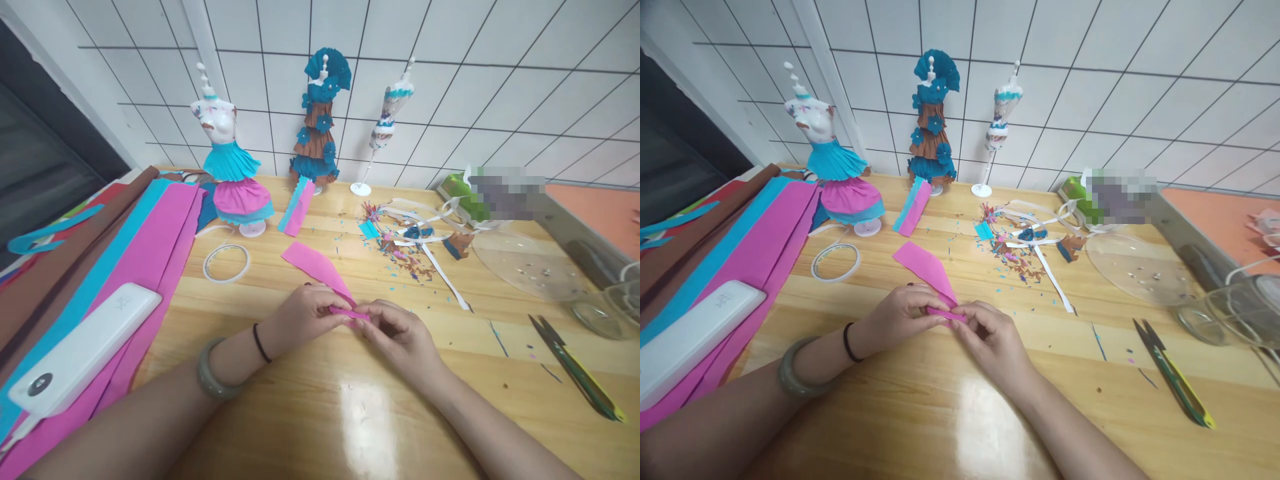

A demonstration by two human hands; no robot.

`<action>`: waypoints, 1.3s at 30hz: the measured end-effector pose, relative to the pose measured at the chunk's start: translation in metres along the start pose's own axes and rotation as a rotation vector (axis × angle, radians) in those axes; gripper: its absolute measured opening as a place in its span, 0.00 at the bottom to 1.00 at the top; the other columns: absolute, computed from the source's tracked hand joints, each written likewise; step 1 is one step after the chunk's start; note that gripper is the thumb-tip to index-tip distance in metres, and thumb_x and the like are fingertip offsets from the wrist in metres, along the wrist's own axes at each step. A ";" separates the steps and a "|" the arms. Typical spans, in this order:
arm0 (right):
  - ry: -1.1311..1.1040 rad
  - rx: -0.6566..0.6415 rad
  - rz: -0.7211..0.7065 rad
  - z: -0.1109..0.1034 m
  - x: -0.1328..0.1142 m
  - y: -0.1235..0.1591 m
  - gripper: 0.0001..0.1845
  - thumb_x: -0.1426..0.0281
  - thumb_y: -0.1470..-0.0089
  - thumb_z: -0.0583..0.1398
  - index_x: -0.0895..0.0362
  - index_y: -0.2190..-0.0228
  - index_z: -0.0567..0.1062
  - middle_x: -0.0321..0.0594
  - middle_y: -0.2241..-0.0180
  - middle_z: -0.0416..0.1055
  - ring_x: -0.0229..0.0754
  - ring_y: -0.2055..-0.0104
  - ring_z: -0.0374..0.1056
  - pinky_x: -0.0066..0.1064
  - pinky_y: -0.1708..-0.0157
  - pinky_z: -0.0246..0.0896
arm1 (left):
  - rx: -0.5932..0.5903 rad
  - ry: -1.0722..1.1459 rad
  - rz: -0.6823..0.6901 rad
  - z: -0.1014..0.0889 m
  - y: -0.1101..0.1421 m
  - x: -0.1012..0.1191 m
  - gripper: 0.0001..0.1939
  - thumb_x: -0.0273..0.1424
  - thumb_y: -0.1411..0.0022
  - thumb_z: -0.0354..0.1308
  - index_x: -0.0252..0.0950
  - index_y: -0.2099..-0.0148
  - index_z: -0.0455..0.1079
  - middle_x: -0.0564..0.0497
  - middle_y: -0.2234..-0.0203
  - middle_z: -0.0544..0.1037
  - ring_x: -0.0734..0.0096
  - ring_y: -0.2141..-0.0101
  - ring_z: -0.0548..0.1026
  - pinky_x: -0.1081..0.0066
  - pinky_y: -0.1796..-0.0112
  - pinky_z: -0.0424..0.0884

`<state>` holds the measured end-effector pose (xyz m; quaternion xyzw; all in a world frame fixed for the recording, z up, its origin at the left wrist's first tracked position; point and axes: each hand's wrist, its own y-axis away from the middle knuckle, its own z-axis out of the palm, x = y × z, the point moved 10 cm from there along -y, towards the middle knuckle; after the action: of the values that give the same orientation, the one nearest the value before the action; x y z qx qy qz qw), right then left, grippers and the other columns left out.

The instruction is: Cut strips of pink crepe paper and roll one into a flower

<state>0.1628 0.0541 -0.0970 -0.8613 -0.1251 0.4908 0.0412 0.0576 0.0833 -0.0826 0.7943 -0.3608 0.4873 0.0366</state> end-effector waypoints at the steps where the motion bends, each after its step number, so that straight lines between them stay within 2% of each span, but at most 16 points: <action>1: 0.002 -0.004 0.001 0.000 0.000 0.000 0.10 0.65 0.47 0.57 0.57 0.67 0.75 0.39 0.76 0.70 0.36 0.76 0.62 0.27 0.75 0.59 | 0.002 0.006 0.002 0.000 0.000 0.000 0.05 0.29 0.44 0.59 0.36 0.65 0.74 0.50 0.67 0.79 0.72 0.65 0.74 0.73 0.60 0.66; 7: -0.017 -0.009 0.020 0.001 0.004 0.000 0.11 0.64 0.47 0.57 0.58 0.66 0.75 0.39 0.76 0.70 0.36 0.77 0.63 0.27 0.76 0.60 | 0.013 0.017 0.001 0.000 -0.001 0.000 0.04 0.27 0.44 0.59 0.35 0.65 0.75 0.50 0.68 0.79 0.73 0.66 0.74 0.74 0.61 0.67; 13: -0.027 -0.019 0.035 0.002 0.006 0.001 0.10 0.65 0.47 0.57 0.57 0.67 0.75 0.41 0.72 0.72 0.38 0.72 0.66 0.28 0.72 0.61 | 0.009 0.006 0.011 -0.001 -0.001 0.002 0.05 0.28 0.46 0.60 0.34 0.66 0.74 0.50 0.68 0.79 0.73 0.67 0.74 0.74 0.62 0.67; 19: -0.028 -0.025 0.044 0.003 0.005 0.000 0.10 0.65 0.47 0.57 0.57 0.68 0.75 0.39 0.75 0.71 0.37 0.75 0.64 0.28 0.75 0.59 | 0.015 -0.018 0.017 -0.001 0.000 0.004 0.04 0.27 0.44 0.58 0.34 0.68 0.74 0.50 0.70 0.79 0.74 0.68 0.74 0.75 0.63 0.67; 26: -0.066 -0.049 0.026 0.005 0.003 0.001 0.10 0.66 0.47 0.58 0.56 0.65 0.75 0.42 0.70 0.73 0.39 0.70 0.67 0.29 0.71 0.61 | 0.064 -0.031 0.045 -0.006 0.000 0.007 0.03 0.24 0.46 0.58 0.33 0.70 0.73 0.51 0.72 0.79 0.76 0.70 0.73 0.77 0.66 0.67; 32: -0.156 0.010 0.014 -0.003 0.003 0.000 0.07 0.68 0.47 0.58 0.56 0.67 0.75 0.42 0.67 0.72 0.39 0.68 0.67 0.30 0.68 0.62 | 0.063 0.088 -0.071 -0.008 -0.002 -0.001 0.05 0.23 0.47 0.59 0.32 0.66 0.74 0.49 0.71 0.79 0.74 0.69 0.75 0.76 0.66 0.69; 37: -0.316 -0.001 0.178 0.002 0.021 0.003 0.11 0.65 0.49 0.59 0.58 0.64 0.74 0.39 0.77 0.71 0.36 0.77 0.65 0.28 0.76 0.61 | 0.058 0.217 -0.114 -0.005 -0.001 -0.007 0.04 0.25 0.46 0.59 0.31 0.67 0.74 0.50 0.71 0.79 0.74 0.71 0.75 0.78 0.68 0.70; 39: -0.341 -0.005 0.214 0.004 0.025 0.004 0.12 0.65 0.50 0.60 0.59 0.64 0.74 0.39 0.79 0.71 0.36 0.78 0.65 0.27 0.77 0.61 | 0.049 0.253 -0.131 -0.003 0.000 -0.010 0.04 0.26 0.46 0.59 0.31 0.67 0.74 0.49 0.71 0.79 0.74 0.70 0.75 0.77 0.68 0.70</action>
<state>0.1721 0.0561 -0.1205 -0.7740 -0.0395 0.6309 -0.0352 0.0523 0.0897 -0.0887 0.7491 -0.2888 0.5887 0.0941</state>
